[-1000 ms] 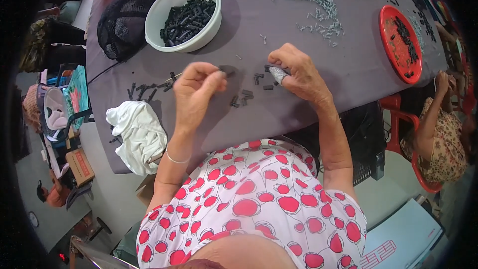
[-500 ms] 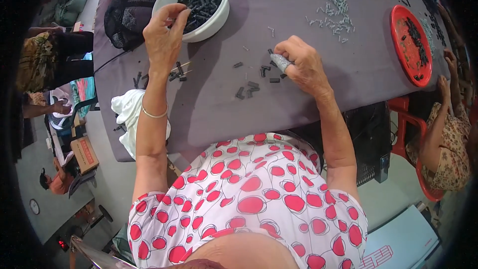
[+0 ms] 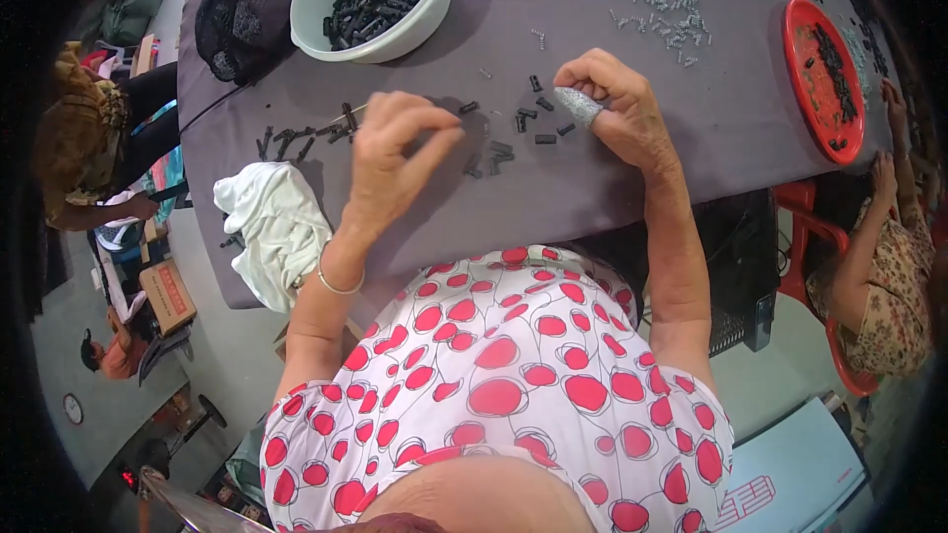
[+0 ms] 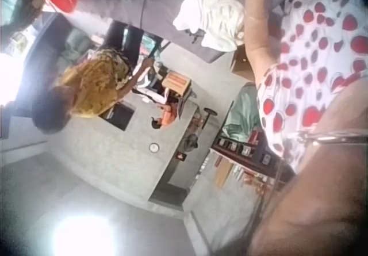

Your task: Assembling small black plastic components at a workshop table.

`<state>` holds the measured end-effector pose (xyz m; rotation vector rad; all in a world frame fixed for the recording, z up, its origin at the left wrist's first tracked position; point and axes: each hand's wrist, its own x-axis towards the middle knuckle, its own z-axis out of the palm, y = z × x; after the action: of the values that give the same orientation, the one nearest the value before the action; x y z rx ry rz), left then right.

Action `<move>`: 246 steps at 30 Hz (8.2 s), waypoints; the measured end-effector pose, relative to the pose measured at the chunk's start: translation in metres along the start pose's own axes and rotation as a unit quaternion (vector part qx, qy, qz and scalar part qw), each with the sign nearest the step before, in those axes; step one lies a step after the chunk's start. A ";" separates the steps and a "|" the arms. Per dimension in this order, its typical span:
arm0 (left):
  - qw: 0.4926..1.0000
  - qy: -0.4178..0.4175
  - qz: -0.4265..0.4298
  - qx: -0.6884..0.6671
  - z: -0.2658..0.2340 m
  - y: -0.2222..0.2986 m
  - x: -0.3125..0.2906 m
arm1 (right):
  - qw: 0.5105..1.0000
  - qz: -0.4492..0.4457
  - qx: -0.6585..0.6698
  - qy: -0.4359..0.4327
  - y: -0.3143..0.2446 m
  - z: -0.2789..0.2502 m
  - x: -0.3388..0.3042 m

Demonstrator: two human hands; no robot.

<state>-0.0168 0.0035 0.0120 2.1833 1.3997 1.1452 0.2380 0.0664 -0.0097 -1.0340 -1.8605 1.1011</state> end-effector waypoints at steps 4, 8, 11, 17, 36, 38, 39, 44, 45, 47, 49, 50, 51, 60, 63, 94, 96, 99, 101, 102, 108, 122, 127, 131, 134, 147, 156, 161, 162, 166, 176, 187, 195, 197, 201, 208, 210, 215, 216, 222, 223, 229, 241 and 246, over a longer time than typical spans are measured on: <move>0.998 -0.070 0.010 -0.005 0.015 0.008 0.002 | 0.999 -0.014 -0.028 0.014 0.000 0.002 -0.001; 0.992 -0.110 0.045 0.041 0.021 0.010 0.006 | 0.999 -0.031 -0.032 0.030 0.002 0.004 -0.001; 0.989 -0.126 0.054 0.058 0.024 0.011 0.004 | 0.999 -0.022 -0.029 0.037 0.000 0.007 -0.004; 0.998 -0.056 0.008 -0.017 0.019 0.003 0.006 | 0.998 -0.016 -0.041 0.040 -0.002 0.009 -0.004; 0.811 0.007 -0.341 -0.476 0.011 -0.022 0.001 | 0.929 -0.197 -0.274 -0.151 -0.027 0.047 0.019; 0.813 0.007 -0.338 -0.474 0.010 -0.022 0.001 | 0.924 -0.198 -0.287 -0.157 -0.027 0.049 0.020; 0.817 0.003 -0.334 -0.471 0.010 -0.022 0.001 | 0.920 -0.194 -0.301 -0.158 -0.028 0.050 0.020; 0.811 0.006 -0.326 -0.486 0.013 -0.021 -0.002 | 0.913 -0.209 -0.326 -0.131 -0.030 0.049 0.016; 0.806 0.006 -0.328 -0.493 0.015 -0.020 -0.002 | 0.927 -0.206 -0.301 -0.089 -0.033 0.046 0.016; 0.808 -0.003 -0.325 -0.492 0.015 -0.019 -0.005 | 0.940 -0.201 -0.272 -0.048 -0.039 0.042 0.015; 0.818 -0.021 -0.309 -0.485 0.015 -0.015 -0.004 | 0.942 -0.192 -0.273 -0.018 -0.047 0.035 0.018; 0.818 -0.023 -0.307 -0.485 0.016 -0.014 -0.004 | 0.942 -0.191 -0.275 -0.016 -0.048 0.035 0.017; 0.822 -0.032 -0.308 -0.478 0.017 -0.014 -0.006 | 0.943 -0.194 -0.272 -0.007 -0.048 0.034 0.015; 0.900 -0.008 -0.257 -0.351 0.020 -0.004 -0.008 | 0.947 -0.126 -0.296 0.027 -0.021 0.018 0.005; 0.873 -0.013 -0.280 -0.399 0.018 -0.007 -0.008 | 0.950 -0.127 -0.284 0.029 -0.022 0.021 0.006; 0.637 -0.057 -0.377 -0.670 0.019 -0.008 -0.012 | 0.956 -0.174 -0.236 0.016 -0.069 0.040 -0.004; 0.634 -0.055 -0.374 -0.675 0.020 -0.008 -0.013 | 0.956 -0.172 -0.238 0.014 -0.070 0.039 -0.004; 0.630 -0.052 -0.368 -0.682 0.021 -0.007 -0.014 | 0.952 -0.175 -0.252 0.007 -0.074 0.040 -0.003; 0.626 -0.051 -0.368 -0.685 0.022 -0.008 -0.015 | 0.948 -0.178 -0.264 -0.001 -0.075 0.041 -0.002; 0.622 -0.053 -0.367 -0.689 0.023 -0.008 -0.015 | 0.944 -0.177 -0.278 -0.006 -0.075 0.042 -0.002; 0.615 -0.046 -0.362 -0.699 0.024 -0.009 -0.018 | 0.944 -0.175 -0.280 -0.020 -0.075 0.045 -0.001; 0.523 -0.117 -0.347 -0.769 0.026 -0.001 -0.020 | 0.971 -0.161 -0.165 -0.072 -0.081 0.034 -0.010; 0.643 -0.194 -0.328 -0.664 0.020 0.006 -0.016 | 0.970 -0.165 -0.154 -0.090 -0.074 0.028 -0.017; 0.682 -0.218 -0.317 -0.622 0.019 0.004 -0.016 | 0.980 -0.147 -0.106 -0.079 -0.066 0.031 -0.021; 0.665 -0.205 -0.344 -0.630 0.017 0.004 -0.015 | 0.990 -0.116 -0.047 -0.057 -0.064 0.029 -0.017; 0.648 -0.077 -0.348 -0.673 0.019 -0.010 -0.011 | 0.934 0.057 -0.348 0.061 -0.026 0.041 0.007; 0.702 -0.060 -0.338 -0.624 0.022 -0.004 -0.012 | 0.951 -0.080 -0.289 0.078 -0.042 0.044 0.002; 0.716 -0.063 -0.340 -0.606 0.020 -0.002 -0.011 | 0.996 -0.052 -0.073 -0.005 -0.058 0.040 0.000; 0.716 -0.062 -0.343 -0.606 0.021 -0.002 -0.011 | 0.996 -0.051 -0.074 -0.005 -0.059 0.039 -0.001; 0.725 -0.067 -0.334 -0.599 0.022 -0.004 -0.012 | 0.995 -0.071 -0.076 -0.006 -0.061 0.041 -0.004; 0.726 -0.098 -0.331 -0.595 0.021 -0.003 -0.010 | 0.992 -0.093 -0.091 -0.003 -0.064 0.042 -0.008; 0.734 -0.097 -0.309 -0.597 0.025 -0.001 -0.014 | 0.979 -0.149 -0.134 0.026 -0.056 0.046 -0.015; 0.764 -0.117 -0.292 -0.563 0.026 -0.002 -0.014 | 0.981 -0.148 -0.124 0.010 -0.051 0.046 -0.014; 0.767 -0.120 -0.297 -0.556 0.026 -0.002 -0.014 | 0.980 -0.155 -0.120 -0.008 -0.052 0.044 -0.012; 0.778 -0.139 -0.296 -0.537 0.026 -0.004 -0.013 | 0.972 -0.177 -0.152 -0.028 -0.052 0.039 -0.009; 0.802 -0.143 -0.290 -0.503 0.024 -0.002 -0.012 | 0.960 -0.208 -0.183 -0.048 -0.048 0.042 -0.008; 0.809 -0.128 -0.282 -0.499 0.027 -0.003 -0.014 | 0.956 -0.213 -0.195 -0.052 -0.048 0.042 -0.007; 0.812 -0.124 -0.297 -0.488 0.025 0.000 -0.013 | 0.955 -0.215 -0.194 -0.058 -0.048 0.043 -0.006; 0.806 -0.125 -0.313 -0.487 0.024 0.001 -0.012 | 0.956 -0.214 -0.193 -0.059 -0.048 0.043 -0.005; 0.807 -0.125 -0.315 -0.483 0.023 0.002 -0.011 | 0.953 -0.213 -0.204 -0.066 -0.048 0.043 -0.003; 0.807 -0.123 -0.316 -0.483 0.025 0.000 -0.012 | 0.952 -0.218 -0.206 -0.069 -0.048 0.042 -0.002; 0.818 -0.095 -0.302 -0.480 0.029 0.001 -0.014 | 0.951 -0.211 -0.216 -0.071 -0.048 0.044 -0.001; 0.836 -0.088 -0.303 -0.449 0.029 0.008 -0.012 | 0.947 -0.213 -0.222 -0.088 -0.047 0.043 -0.001; 0.831 -0.114 -0.303 -0.453 0.025 0.005 -0.010 | 0.953 -0.207 -0.200 -0.093 -0.046 0.040 -0.001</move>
<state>0.0030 -0.0037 -0.0054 1.0467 0.9961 0.9544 0.1911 0.0386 0.0169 -0.7111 -2.3810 0.6007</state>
